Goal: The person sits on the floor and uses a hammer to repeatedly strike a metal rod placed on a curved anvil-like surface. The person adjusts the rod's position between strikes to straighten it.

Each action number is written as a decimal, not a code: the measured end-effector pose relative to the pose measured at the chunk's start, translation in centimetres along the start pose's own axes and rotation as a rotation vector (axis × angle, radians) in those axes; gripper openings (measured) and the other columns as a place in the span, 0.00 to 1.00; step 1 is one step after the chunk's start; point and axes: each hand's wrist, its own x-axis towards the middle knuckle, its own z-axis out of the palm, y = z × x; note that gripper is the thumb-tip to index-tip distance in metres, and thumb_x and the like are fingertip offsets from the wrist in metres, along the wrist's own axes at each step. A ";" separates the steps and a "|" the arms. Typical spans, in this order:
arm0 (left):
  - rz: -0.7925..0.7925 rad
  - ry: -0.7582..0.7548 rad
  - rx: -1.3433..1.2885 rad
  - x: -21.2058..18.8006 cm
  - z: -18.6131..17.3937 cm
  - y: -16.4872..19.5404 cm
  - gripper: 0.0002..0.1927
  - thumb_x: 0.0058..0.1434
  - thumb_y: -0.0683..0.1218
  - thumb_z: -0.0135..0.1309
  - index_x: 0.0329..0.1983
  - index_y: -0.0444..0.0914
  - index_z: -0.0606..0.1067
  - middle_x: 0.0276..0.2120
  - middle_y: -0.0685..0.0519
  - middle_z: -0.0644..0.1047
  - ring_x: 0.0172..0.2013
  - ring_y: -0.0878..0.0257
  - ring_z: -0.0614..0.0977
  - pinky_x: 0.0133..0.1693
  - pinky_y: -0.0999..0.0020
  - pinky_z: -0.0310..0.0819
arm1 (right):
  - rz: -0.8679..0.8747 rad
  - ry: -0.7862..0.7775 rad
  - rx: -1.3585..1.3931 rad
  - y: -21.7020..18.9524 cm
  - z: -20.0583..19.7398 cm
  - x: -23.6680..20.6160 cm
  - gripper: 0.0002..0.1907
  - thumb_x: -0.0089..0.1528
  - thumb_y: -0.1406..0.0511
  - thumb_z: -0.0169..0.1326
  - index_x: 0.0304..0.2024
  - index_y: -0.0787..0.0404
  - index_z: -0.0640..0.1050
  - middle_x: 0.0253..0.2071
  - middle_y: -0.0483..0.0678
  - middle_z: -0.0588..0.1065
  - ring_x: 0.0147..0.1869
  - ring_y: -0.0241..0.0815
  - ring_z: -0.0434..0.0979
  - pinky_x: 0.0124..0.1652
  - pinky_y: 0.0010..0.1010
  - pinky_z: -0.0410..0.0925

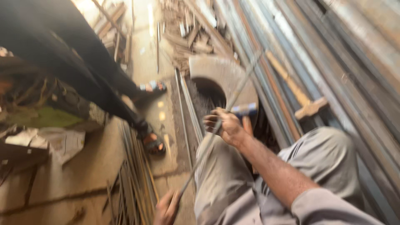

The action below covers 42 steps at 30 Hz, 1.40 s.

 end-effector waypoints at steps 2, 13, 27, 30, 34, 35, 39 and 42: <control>-0.276 0.038 -0.055 0.1 1.1 0.8 0.16 0.69 0.51 0.53 0.34 0.34 0.80 0.20 0.53 0.77 0.23 0.69 0.76 0.27 0.68 0.72 | 0.192 0.049 -0.231 1.4 -0.1 -0.6 0.13 0.65 0.59 0.51 0.49 0.56 0.74 0.45 0.50 0.80 0.49 0.49 0.80 0.48 0.46 0.74; -0.497 0.224 0.335 -5.2 -5.3 -2.5 0.16 0.64 0.52 0.59 0.28 0.35 0.80 0.14 0.50 0.70 0.17 0.67 0.67 0.20 0.65 0.61 | -0.185 0.548 -1.738 -1.5 -12.0 -4.1 0.39 0.54 0.52 0.67 0.54 0.71 0.65 0.44 0.68 0.73 0.52 0.69 0.76 0.48 0.53 0.70; -0.393 0.236 0.277 -12.8 -4.5 -6.0 0.17 0.57 0.47 0.65 0.19 0.33 0.76 0.11 0.47 0.68 0.17 0.71 0.66 0.21 0.66 0.65 | 0.014 0.317 -0.608 -1.7 -9.8 -5.0 0.13 0.66 0.57 0.55 0.43 0.58 0.70 0.27 0.43 0.71 0.22 0.33 0.71 0.21 0.29 0.68; -0.353 0.254 0.281 -12.7 -4.4 -6.3 0.16 0.57 0.48 0.64 0.20 0.34 0.75 0.12 0.47 0.69 0.17 0.69 0.66 0.21 0.66 0.66 | -0.094 0.227 -0.596 -3.1 -7.0 -6.7 0.15 0.68 0.57 0.55 0.46 0.61 0.70 0.27 0.42 0.71 0.22 0.32 0.71 0.21 0.28 0.68; -0.335 0.219 0.383 -12.3 -4.3 -6.6 0.21 0.58 0.50 0.66 0.19 0.33 0.71 0.15 0.47 0.69 0.17 0.63 0.64 0.23 0.64 0.66 | -0.270 0.093 -0.785 -6.2 -4.6 -8.3 0.19 0.70 0.58 0.50 0.59 0.59 0.67 0.27 0.42 0.71 0.22 0.32 0.71 0.21 0.26 0.68; -0.327 0.203 0.420 -12.2 -4.2 -6.6 0.23 0.58 0.51 0.67 0.20 0.32 0.70 0.16 0.46 0.69 0.18 0.62 0.64 0.24 0.63 0.66 | -0.347 0.032 -0.859 -6.8 -4.7 -8.6 0.20 0.71 0.58 0.50 0.61 0.61 0.66 0.29 0.42 0.71 0.23 0.32 0.72 0.23 0.26 0.69; -0.397 0.191 0.323 -11.6 -4.3 -6.3 0.19 0.56 0.51 0.65 0.20 0.34 0.72 0.14 0.48 0.71 0.16 0.61 0.68 0.22 0.62 0.67 | -0.646 0.087 -1.229 -6.3 -7.2 -7.6 0.27 0.70 0.59 0.52 0.67 0.61 0.62 0.31 0.47 0.76 0.28 0.38 0.79 0.28 0.27 0.74; -0.420 0.168 0.370 -11.8 -4.7 -6.1 0.20 0.58 0.51 0.65 0.20 0.34 0.71 0.15 0.46 0.71 0.16 0.58 0.68 0.22 0.60 0.65 | -0.647 0.131 -1.602 -3.9 -9.9 -3.7 0.22 0.75 0.58 0.51 0.64 0.59 0.60 0.38 0.53 0.76 0.33 0.45 0.82 0.34 0.29 0.76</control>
